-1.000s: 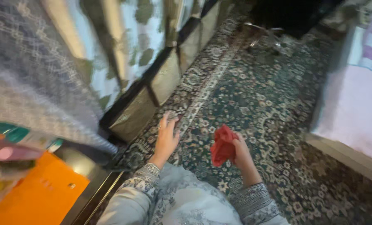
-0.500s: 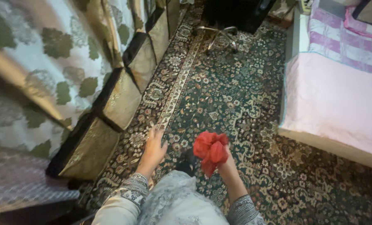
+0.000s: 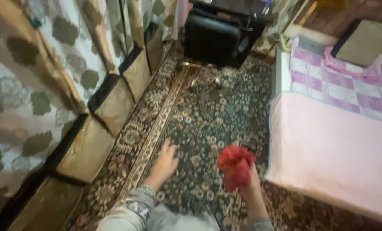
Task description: The person wipes down a decorative object and the surface of a desk with a cloth, moves a laptop, and then smooths out the bedding on a bed.
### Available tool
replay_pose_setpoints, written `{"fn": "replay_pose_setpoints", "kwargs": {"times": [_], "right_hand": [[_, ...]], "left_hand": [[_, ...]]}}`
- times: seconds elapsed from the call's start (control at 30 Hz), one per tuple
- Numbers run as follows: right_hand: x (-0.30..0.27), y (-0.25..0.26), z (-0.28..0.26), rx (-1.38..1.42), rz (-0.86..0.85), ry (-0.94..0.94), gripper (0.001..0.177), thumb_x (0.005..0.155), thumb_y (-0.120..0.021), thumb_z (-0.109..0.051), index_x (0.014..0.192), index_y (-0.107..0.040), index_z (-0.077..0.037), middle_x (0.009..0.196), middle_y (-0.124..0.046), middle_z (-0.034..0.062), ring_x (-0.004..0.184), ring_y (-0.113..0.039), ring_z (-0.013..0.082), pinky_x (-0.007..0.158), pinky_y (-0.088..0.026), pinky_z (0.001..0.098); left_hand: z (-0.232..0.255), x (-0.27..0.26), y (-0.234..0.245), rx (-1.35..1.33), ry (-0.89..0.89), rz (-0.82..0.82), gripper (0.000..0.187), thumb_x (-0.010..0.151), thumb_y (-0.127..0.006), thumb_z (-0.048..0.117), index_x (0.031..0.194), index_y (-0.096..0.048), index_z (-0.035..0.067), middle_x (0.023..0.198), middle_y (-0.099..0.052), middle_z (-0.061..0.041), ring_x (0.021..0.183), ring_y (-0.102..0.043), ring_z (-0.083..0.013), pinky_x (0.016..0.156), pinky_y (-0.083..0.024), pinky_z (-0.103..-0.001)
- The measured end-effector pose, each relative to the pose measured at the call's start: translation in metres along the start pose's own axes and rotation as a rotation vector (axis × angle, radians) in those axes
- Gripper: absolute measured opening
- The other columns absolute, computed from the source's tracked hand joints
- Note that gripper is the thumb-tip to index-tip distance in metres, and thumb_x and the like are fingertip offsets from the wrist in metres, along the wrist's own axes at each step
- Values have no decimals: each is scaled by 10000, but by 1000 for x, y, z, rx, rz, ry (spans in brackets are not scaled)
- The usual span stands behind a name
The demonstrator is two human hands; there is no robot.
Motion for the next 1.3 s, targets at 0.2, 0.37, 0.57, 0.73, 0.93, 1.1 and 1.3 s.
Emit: {"fn": "replay_pose_setpoints", "kwargs": {"times": [0.2, 0.37, 0.57, 0.73, 0.93, 1.1, 1.3], "right_hand": [[93, 35, -52, 97, -260, -25, 264, 1023, -536, -339, 985, -607, -88, 972, -586, 75, 917, -547, 258, 831, -481, 409], [216, 133, -101, -131, -34, -42, 249, 949, -550, -321, 1057, -606, -103, 1032, -624, 95, 949, -569, 293, 817, -495, 431], [310, 195, -213, -27, 87, -133, 336, 861, -568, -300, 1143, -606, -121, 1105, -670, 119, 988, -595, 336, 801, -513, 457], [363, 185, -281, 423, -676, -103, 177, 1039, -502, -262, 973, -580, -117, 951, -616, 32, 898, -600, 207, 831, -507, 339], [469, 284, -249, 124, -97, -358, 258, 914, -624, -364, 843, -624, -116, 699, -612, 83, 639, -590, 257, 545, -491, 389], [616, 345, -318, -461, 90, 80, 204, 878, -592, -61, 1063, -666, -18, 973, -728, 113, 916, -697, 218, 838, -577, 359], [739, 335, -419, -634, 223, 193, 214, 879, -611, 7, 1079, -684, 20, 988, -704, 118, 919, -671, 189, 846, -549, 327]], "left_hand": [[34, 92, -107, -31, -17, -136, 491, 859, -724, 139, 1303, -516, 107, 1531, -346, -182, 1317, -504, -428, 1066, -451, -446], [61, 184, -197, -54, 27, -175, 511, 862, -726, 142, 1321, -505, 105, 1544, -302, -193, 1319, -474, -441, 1065, -447, -448], [112, 269, -288, -113, -124, -7, 485, 839, -742, 122, 1279, -546, 71, 1484, -343, -256, 1324, -454, -477, 1056, -441, -443], [88, 313, -351, -89, 182, -146, 455, 872, -707, 177, 1294, -547, 117, 1517, -376, -180, 1315, -516, -379, 1076, -457, -397], [9, 410, -418, 65, 420, -475, 431, 993, -714, 246, 1361, -526, 123, 1553, -283, -188, 1368, -441, -355, 1081, -427, -424], [-9, 539, -462, 42, 463, -446, 441, 951, -713, 232, 1340, -543, 113, 1399, -487, -114, 1212, -616, -255, 1041, -511, -362], [91, 711, -457, -72, 243, -243, 340, 890, -705, 186, 1208, -624, 94, 1133, -632, -115, 1002, -685, -273, 843, -579, -384]]}}
Point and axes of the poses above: each hand's wrist, its own x-axis towards the middle knuckle, its own y-axis out of the back of the hand, z = x × y, the point moved 6 cm from there along x, towards the middle knuckle
